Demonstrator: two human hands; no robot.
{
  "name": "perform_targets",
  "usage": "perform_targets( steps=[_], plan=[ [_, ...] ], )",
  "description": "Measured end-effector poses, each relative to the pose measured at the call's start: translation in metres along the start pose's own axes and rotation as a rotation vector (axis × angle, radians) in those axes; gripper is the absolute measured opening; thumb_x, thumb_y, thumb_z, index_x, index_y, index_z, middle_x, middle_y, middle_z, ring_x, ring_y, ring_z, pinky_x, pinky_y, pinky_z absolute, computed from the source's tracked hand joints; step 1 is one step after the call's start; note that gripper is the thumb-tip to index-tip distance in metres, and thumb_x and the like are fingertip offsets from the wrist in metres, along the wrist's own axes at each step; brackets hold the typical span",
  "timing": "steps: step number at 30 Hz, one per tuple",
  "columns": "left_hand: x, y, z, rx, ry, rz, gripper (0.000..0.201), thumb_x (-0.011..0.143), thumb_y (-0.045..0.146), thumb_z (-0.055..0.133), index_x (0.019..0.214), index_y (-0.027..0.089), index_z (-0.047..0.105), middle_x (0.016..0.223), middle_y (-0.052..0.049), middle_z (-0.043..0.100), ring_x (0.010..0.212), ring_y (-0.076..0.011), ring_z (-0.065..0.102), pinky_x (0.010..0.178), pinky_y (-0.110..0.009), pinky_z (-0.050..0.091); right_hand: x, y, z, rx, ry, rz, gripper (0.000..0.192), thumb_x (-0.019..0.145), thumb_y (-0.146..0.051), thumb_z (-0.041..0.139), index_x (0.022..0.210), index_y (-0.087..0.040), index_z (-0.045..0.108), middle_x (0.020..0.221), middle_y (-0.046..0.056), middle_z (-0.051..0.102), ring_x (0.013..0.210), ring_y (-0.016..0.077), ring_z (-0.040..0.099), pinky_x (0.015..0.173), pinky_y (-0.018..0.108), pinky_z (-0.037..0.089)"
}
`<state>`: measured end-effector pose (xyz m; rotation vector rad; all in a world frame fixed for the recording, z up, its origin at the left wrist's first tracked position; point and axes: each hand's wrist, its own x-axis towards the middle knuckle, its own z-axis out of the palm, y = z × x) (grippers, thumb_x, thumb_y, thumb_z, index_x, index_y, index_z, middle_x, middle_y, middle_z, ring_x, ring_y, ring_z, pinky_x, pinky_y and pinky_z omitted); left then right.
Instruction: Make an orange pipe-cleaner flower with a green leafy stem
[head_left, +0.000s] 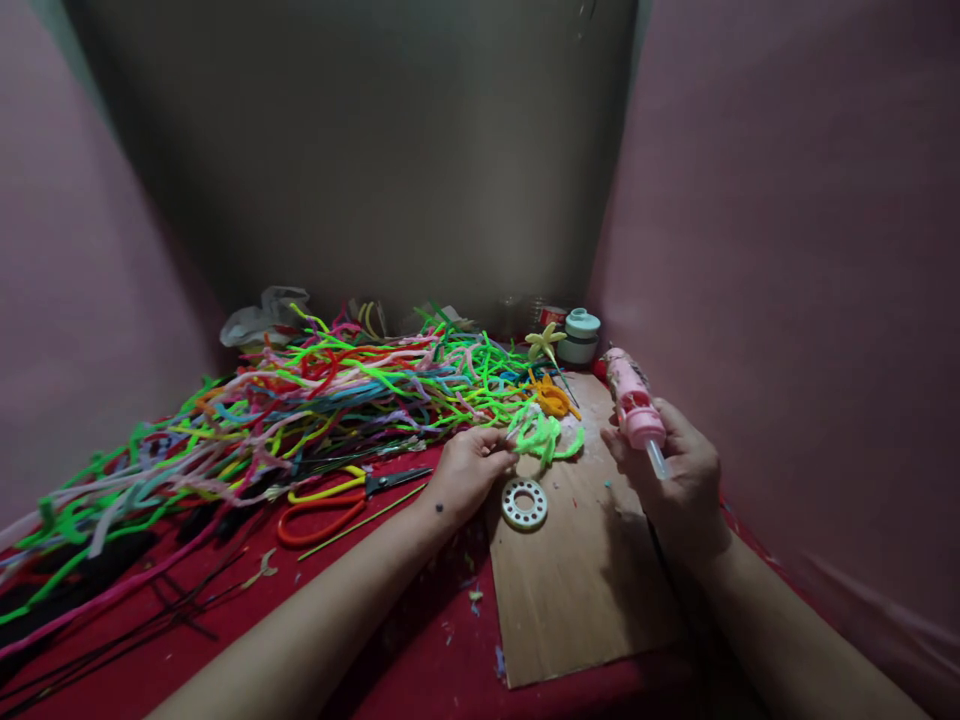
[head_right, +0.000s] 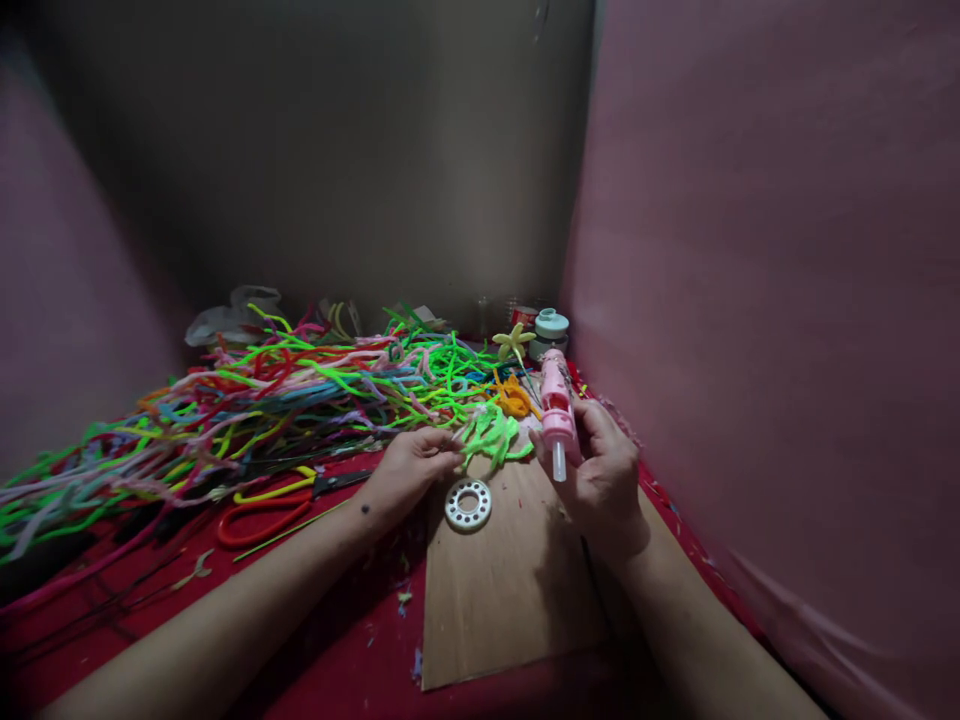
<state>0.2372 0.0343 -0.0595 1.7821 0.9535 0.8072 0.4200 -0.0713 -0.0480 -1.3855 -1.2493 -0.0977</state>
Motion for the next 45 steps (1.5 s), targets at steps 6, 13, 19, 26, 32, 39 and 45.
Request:
perform_targets(
  steps=[6,13,19,26,32,39,45],
  plan=[
    [0.033,0.024,-0.001,0.236,0.026,0.195,0.021,0.072,0.031,0.061,0.084,0.018,0.073,0.078,-0.004,0.068,0.075,-0.0192,0.06,0.069,-0.027,0.043,0.003,-0.005,-0.011,-0.029,0.045,-0.018,0.018,0.073,-0.032,0.066,0.081,-0.018,0.057,0.068,0.0,0.052,0.057,0.012,0.046,0.05,0.024,0.04],
    [0.106,0.05,0.032,0.643,-0.021,0.123,0.019,0.069,0.012,0.059,0.08,0.017,0.074,0.086,-0.011,0.072,0.085,-0.0252,0.063,0.073,-0.031,0.043,-0.015,-0.01,-0.024,-0.064,0.122,0.023,0.018,0.071,-0.03,0.068,0.081,-0.019,0.058,0.066,-0.001,0.052,0.053,0.0117,0.045,0.048,0.024,0.039],
    [0.138,0.048,0.059,0.733,-0.061,0.036,0.017,0.055,0.002,0.065,0.064,0.015,0.07,0.086,-0.018,0.071,0.09,-0.0326,0.064,0.074,-0.035,0.043,-0.024,0.001,-0.026,-0.092,0.168,0.0,0.022,0.072,-0.027,0.067,0.092,-0.02,0.061,0.071,0.001,0.06,0.055,0.0141,0.053,0.048,0.025,0.044],
    [0.152,0.044,0.045,0.497,-0.018,0.072,0.009,0.051,0.011,0.07,0.054,0.019,0.065,0.062,-0.004,0.064,0.076,-0.0235,0.061,0.065,-0.029,0.04,-0.022,-0.006,-0.029,-0.063,0.114,-0.039,0.026,0.074,-0.027,0.066,0.1,-0.024,0.06,0.077,0.002,0.063,0.059,0.0169,0.058,0.052,0.029,0.051],
    [0.149,0.053,0.039,0.043,0.003,0.107,0.027,0.055,0.034,0.074,0.071,0.014,0.066,0.056,0.002,0.056,0.045,-0.0064,0.04,0.047,-0.022,0.029,-0.025,-0.004,-0.028,-0.096,0.119,-0.026,0.036,0.076,-0.028,0.064,0.111,-0.022,0.059,0.084,0.007,0.064,0.068,0.0204,0.061,0.062,0.034,0.053],
    [0.145,0.065,0.031,-0.241,0.046,0.075,0.028,0.048,0.03,0.078,0.065,0.015,0.061,0.05,0.004,0.054,0.038,-0.0029,0.03,0.041,-0.022,0.02,-0.022,0.003,-0.021,0.048,0.073,0.011,0.017,0.075,-0.023,0.064,0.091,-0.02,0.059,0.075,0.0,0.058,0.061,0.0125,0.054,0.055,0.024,0.047],
    [0.138,0.073,0.027,-0.269,0.089,0.084,0.026,0.037,0.018,0.08,0.049,0.014,0.058,0.039,0.005,0.049,0.04,-0.0062,0.038,0.042,-0.022,0.024,-0.019,0.005,-0.018,0.045,0.041,0.055,0.015,0.075,-0.027,0.065,0.084,-0.018,0.057,0.07,-0.001,0.057,0.06,0.0119,0.052,0.054,0.024,0.045]
  ],
)
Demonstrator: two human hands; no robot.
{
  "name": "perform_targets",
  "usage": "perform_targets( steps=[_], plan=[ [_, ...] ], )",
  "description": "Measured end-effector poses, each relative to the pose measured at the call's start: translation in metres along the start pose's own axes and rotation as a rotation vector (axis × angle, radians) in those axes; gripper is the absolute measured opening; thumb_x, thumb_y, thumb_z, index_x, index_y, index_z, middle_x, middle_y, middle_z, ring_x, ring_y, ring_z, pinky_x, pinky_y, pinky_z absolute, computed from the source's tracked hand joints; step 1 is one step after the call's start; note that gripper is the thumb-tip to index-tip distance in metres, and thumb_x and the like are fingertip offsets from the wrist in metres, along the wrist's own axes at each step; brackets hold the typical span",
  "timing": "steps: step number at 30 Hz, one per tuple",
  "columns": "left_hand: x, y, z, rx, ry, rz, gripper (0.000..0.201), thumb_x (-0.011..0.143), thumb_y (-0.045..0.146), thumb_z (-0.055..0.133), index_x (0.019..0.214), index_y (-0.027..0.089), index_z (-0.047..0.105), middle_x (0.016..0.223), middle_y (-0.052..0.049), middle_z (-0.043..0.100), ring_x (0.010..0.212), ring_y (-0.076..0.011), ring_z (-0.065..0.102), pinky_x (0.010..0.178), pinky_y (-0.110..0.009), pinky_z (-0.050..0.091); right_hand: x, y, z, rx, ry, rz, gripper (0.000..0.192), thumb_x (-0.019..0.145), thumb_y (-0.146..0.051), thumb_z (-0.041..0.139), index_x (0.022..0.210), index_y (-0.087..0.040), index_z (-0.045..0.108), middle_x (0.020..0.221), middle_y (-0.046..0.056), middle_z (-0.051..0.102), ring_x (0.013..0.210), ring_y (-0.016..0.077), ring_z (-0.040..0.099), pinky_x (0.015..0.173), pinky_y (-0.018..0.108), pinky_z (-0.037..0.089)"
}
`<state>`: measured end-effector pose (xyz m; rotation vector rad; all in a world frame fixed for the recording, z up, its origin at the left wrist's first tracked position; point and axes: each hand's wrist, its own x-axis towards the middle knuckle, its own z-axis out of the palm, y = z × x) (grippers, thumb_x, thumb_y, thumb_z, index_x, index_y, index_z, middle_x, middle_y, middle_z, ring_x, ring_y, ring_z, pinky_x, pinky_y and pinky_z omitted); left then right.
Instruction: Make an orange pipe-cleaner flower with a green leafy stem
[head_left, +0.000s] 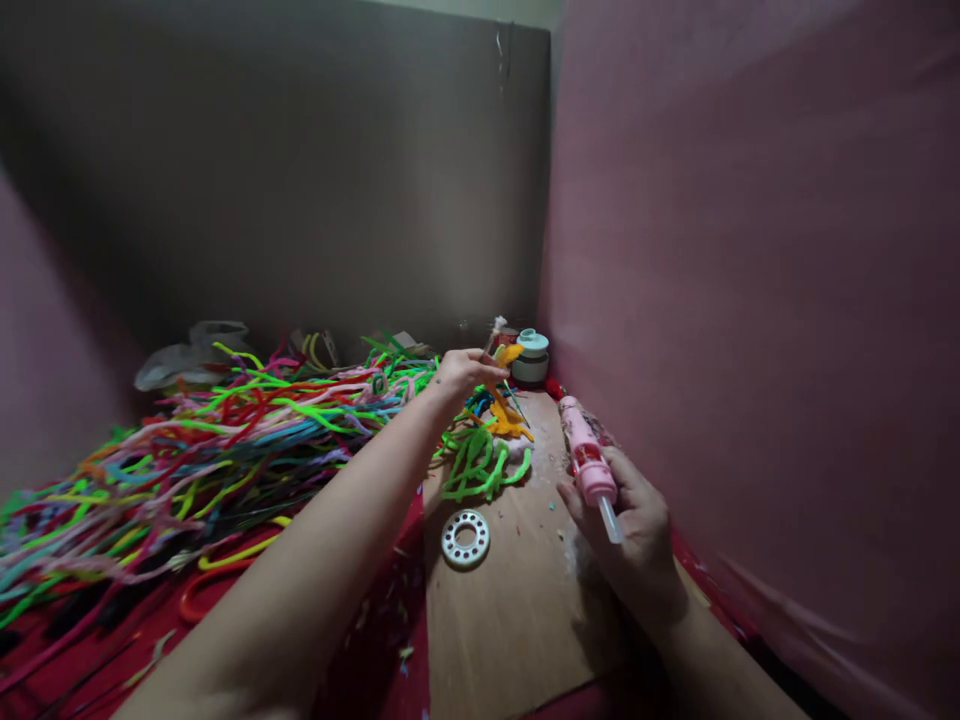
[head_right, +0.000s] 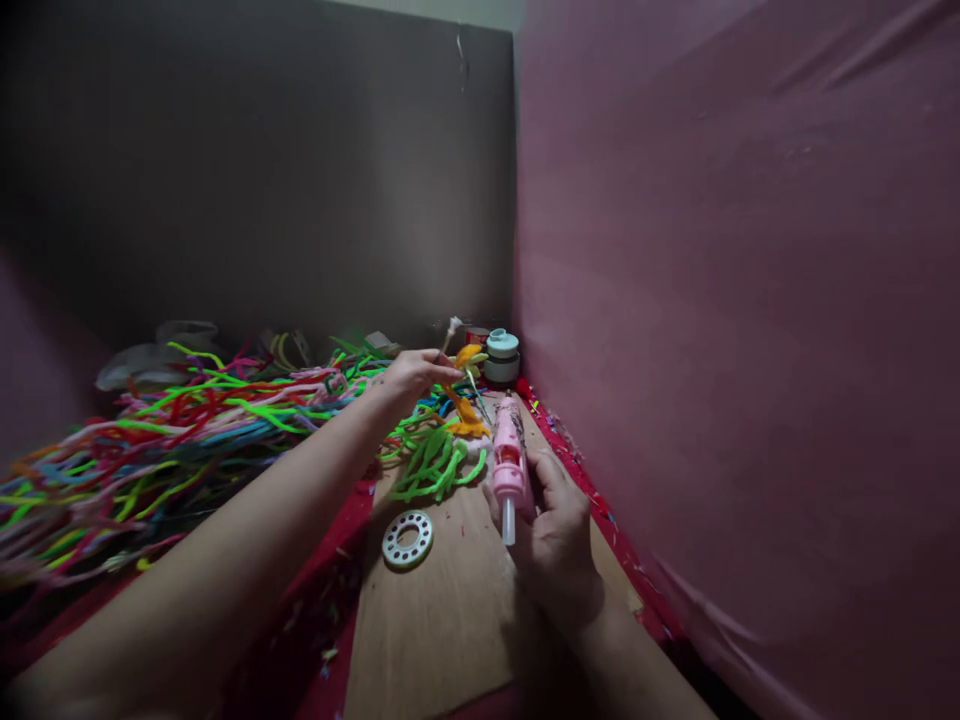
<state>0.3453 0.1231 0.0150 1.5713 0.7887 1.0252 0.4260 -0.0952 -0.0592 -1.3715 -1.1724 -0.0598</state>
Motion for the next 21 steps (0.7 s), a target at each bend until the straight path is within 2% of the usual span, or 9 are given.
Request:
perform_targets(
  steps=[5,7,11,13,15,17,21],
  plan=[
    [-0.008,0.008,0.001,-0.049,0.135,0.058,0.026,0.046,0.024,0.077,0.053,0.015,0.054,0.042,0.006,0.049,0.04,-0.0052,0.038,0.043,-0.021,0.025,0.002,0.001,0.0,0.001,-0.009,0.017,0.017,0.076,-0.03,0.063,0.084,-0.017,0.057,0.072,0.0,0.057,0.062,0.013,0.052,0.057,0.025,0.044],
    [-0.012,0.015,-0.003,-0.053,0.155,0.073,0.028,0.047,0.023,0.078,0.054,0.015,0.052,0.044,0.006,0.049,0.04,-0.0044,0.038,0.043,-0.02,0.025,0.003,0.0,-0.001,0.003,-0.014,0.017,0.016,0.076,-0.031,0.063,0.083,-0.017,0.057,0.072,0.0,0.056,0.063,0.013,0.052,0.057,0.025,0.044],
    [-0.04,0.028,-0.017,-0.003,0.016,0.038,0.028,0.044,0.023,0.082,0.055,0.012,0.058,0.047,0.002,0.055,0.038,-0.0038,0.037,0.04,-0.02,0.022,0.005,-0.001,0.0,0.056,-0.034,0.053,0.017,0.076,-0.032,0.063,0.081,-0.017,0.056,0.069,-0.001,0.054,0.06,0.0128,0.05,0.055,0.025,0.043],
    [-0.063,0.03,-0.026,0.009,-0.112,-0.023,0.027,0.052,0.029,0.08,0.061,0.012,0.061,0.048,0.002,0.056,0.036,-0.0024,0.032,0.038,-0.019,0.016,0.006,-0.003,0.002,0.108,-0.051,0.098,0.018,0.077,-0.034,0.062,0.079,-0.017,0.055,0.066,-0.001,0.052,0.058,0.0121,0.048,0.052,0.024,0.041],
    [-0.087,0.03,-0.036,-0.056,-0.159,-0.086,0.026,0.057,0.032,0.077,0.063,0.014,0.059,0.048,0.004,0.052,0.035,-0.0011,0.027,0.038,-0.019,0.012,0.006,-0.008,0.003,0.155,-0.075,0.126,0.02,0.078,-0.035,0.062,0.077,-0.018,0.053,0.065,-0.002,0.05,0.055,0.0111,0.046,0.049,0.024,0.04],
    [-0.107,0.028,-0.047,-0.124,-0.14,-0.159,0.027,0.058,0.031,0.078,0.063,0.015,0.056,0.043,0.009,0.041,0.034,-0.0007,0.022,0.038,-0.018,0.012,0.005,-0.015,0.005,0.178,-0.115,0.11,0.02,0.078,-0.035,0.062,0.077,-0.018,0.053,0.065,-0.002,0.048,0.055,0.0105,0.044,0.049,0.024,0.039],
    [-0.132,0.023,-0.073,-0.251,-0.078,-0.222,0.026,0.058,0.027,0.079,0.068,0.015,0.059,0.053,0.006,0.049,0.041,-0.0023,0.036,0.04,-0.017,0.022,0.005,-0.039,0.014,0.24,-0.207,-0.01,0.015,0.079,-0.03,0.062,0.08,-0.019,0.052,0.068,-0.002,0.048,0.058,0.011,0.044,0.053,0.025,0.041]
  ],
)
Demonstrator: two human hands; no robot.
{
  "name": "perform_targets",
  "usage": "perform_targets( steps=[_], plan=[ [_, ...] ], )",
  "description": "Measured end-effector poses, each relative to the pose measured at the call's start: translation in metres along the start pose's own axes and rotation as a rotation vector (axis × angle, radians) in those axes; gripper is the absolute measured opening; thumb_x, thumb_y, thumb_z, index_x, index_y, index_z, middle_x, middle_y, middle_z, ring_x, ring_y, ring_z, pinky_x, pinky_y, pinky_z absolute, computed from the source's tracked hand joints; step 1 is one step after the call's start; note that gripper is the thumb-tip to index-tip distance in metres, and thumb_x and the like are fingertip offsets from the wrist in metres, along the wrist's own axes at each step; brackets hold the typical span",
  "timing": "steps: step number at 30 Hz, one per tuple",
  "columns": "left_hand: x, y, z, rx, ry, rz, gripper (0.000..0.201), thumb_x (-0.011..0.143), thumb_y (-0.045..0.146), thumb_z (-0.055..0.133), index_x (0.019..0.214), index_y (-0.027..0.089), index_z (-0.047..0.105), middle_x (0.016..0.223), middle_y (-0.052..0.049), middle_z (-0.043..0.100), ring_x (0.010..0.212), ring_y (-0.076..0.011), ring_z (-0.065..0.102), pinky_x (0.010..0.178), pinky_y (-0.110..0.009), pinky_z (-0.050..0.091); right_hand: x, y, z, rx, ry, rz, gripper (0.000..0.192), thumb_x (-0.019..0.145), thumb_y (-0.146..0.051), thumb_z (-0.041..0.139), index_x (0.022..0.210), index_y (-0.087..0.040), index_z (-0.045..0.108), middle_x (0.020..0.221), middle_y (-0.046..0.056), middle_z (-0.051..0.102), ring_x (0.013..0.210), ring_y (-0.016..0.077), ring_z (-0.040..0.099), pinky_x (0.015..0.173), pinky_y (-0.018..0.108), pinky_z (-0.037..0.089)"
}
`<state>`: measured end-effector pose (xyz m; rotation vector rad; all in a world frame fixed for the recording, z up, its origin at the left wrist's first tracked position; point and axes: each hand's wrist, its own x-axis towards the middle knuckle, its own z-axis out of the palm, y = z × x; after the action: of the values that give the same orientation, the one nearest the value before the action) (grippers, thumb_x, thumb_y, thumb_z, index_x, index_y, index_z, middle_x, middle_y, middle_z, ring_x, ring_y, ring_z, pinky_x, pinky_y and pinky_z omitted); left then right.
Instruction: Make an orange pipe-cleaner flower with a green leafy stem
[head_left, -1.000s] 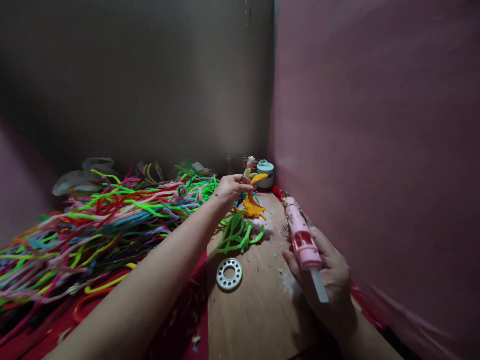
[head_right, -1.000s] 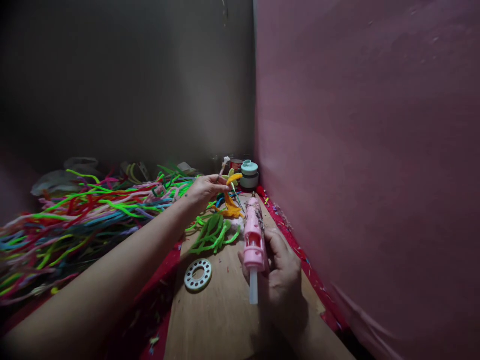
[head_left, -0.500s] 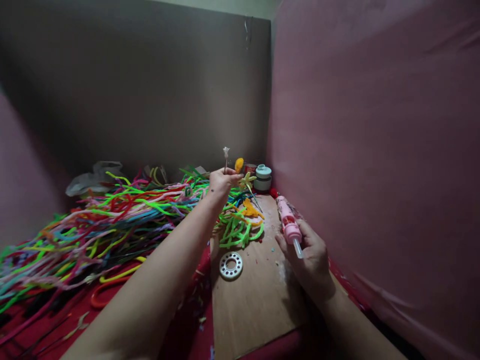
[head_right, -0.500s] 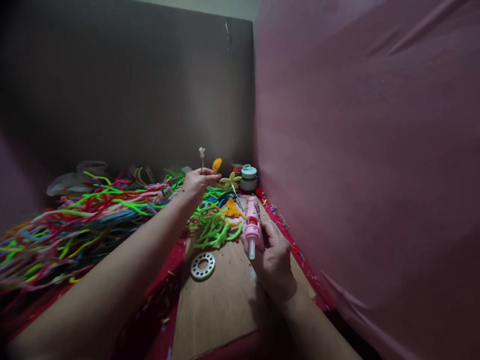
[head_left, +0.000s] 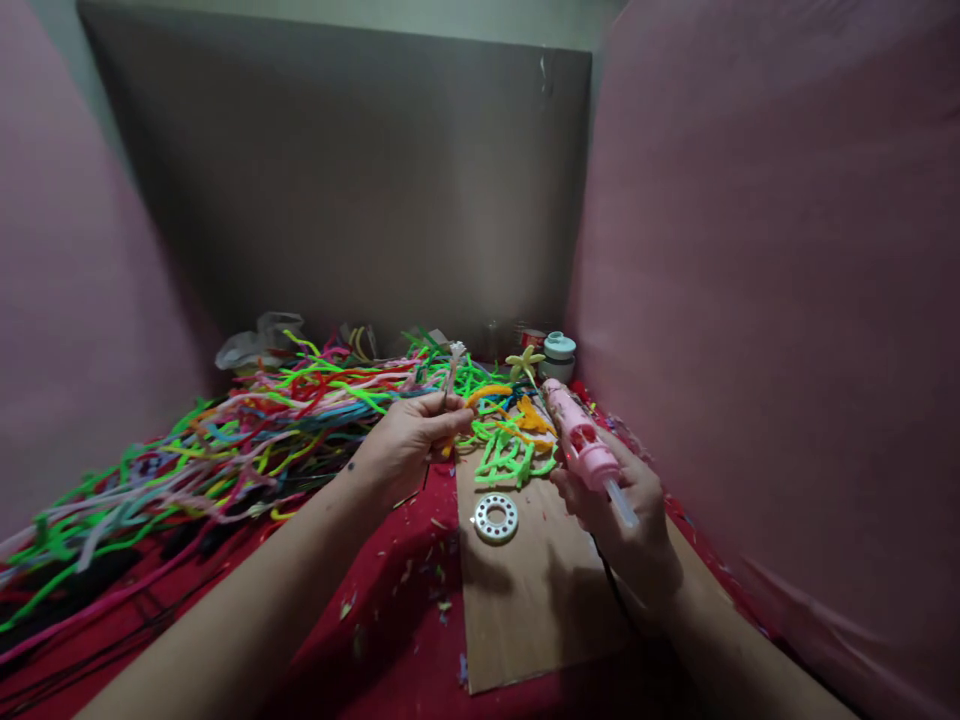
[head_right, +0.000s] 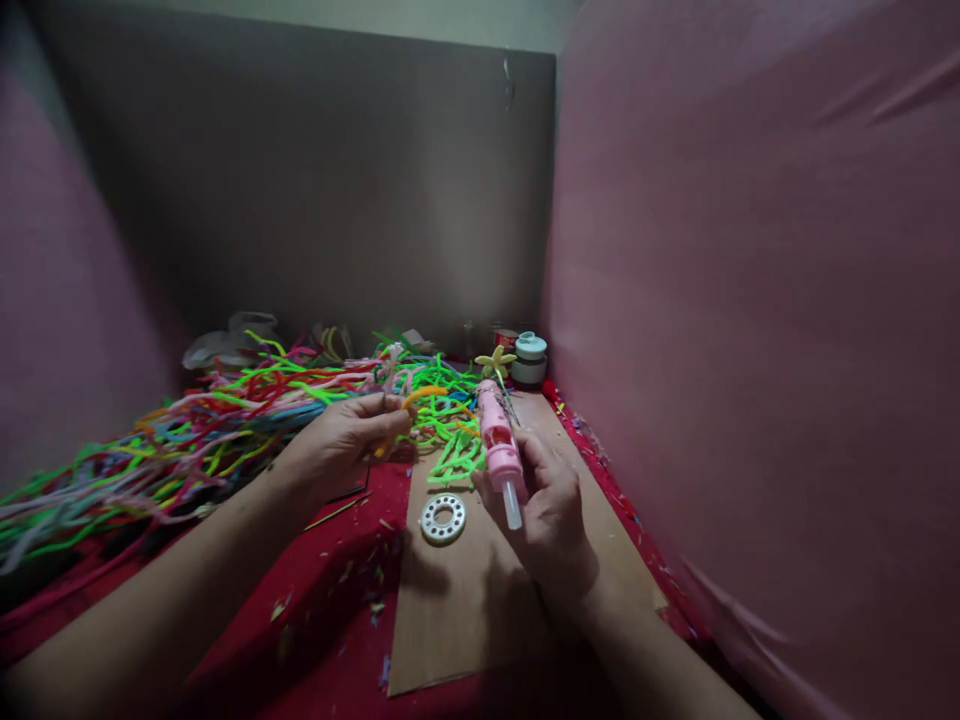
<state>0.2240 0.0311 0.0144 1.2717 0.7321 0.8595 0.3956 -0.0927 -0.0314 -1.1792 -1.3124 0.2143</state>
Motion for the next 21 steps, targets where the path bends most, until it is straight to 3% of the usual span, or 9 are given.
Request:
perform_targets(
  steps=[7,14,21],
  plan=[
    [-0.02,0.001,-0.04,-0.116,0.105,-0.003,0.022,0.058,0.024,0.08,0.071,0.013,0.066,0.068,-0.002,0.063,0.053,-0.0052,0.05,0.045,-0.016,0.03,0.022,-0.03,0.041,0.092,-0.102,-0.217,0.014,0.074,-0.021,0.064,0.082,-0.02,0.053,0.072,-0.002,0.049,0.059,0.0103,0.043,0.051,0.023,0.039],
    [-0.026,-0.005,-0.059,-0.255,0.213,0.019,0.025,0.05,0.017,0.081,0.067,0.013,0.063,0.054,0.005,0.053,0.042,-0.0018,0.038,0.041,-0.016,0.025,0.023,-0.029,0.065,0.071,-0.08,-0.359,0.014,0.073,-0.019,0.063,0.082,-0.021,0.052,0.068,-0.002,0.049,0.057,0.011,0.044,0.052,0.024,0.042],
    [-0.03,-0.018,-0.064,-0.221,0.179,0.02,0.024,0.059,0.024,0.078,0.064,0.013,0.057,0.051,0.006,0.049,0.039,-0.0006,0.03,0.04,-0.018,0.016,-0.001,0.0,0.068,0.027,-0.266,-0.219,0.016,0.074,-0.019,0.06,0.089,-0.022,0.055,0.073,0.002,0.053,0.059,0.0139,0.05,0.053,0.028,0.045]
  ],
)
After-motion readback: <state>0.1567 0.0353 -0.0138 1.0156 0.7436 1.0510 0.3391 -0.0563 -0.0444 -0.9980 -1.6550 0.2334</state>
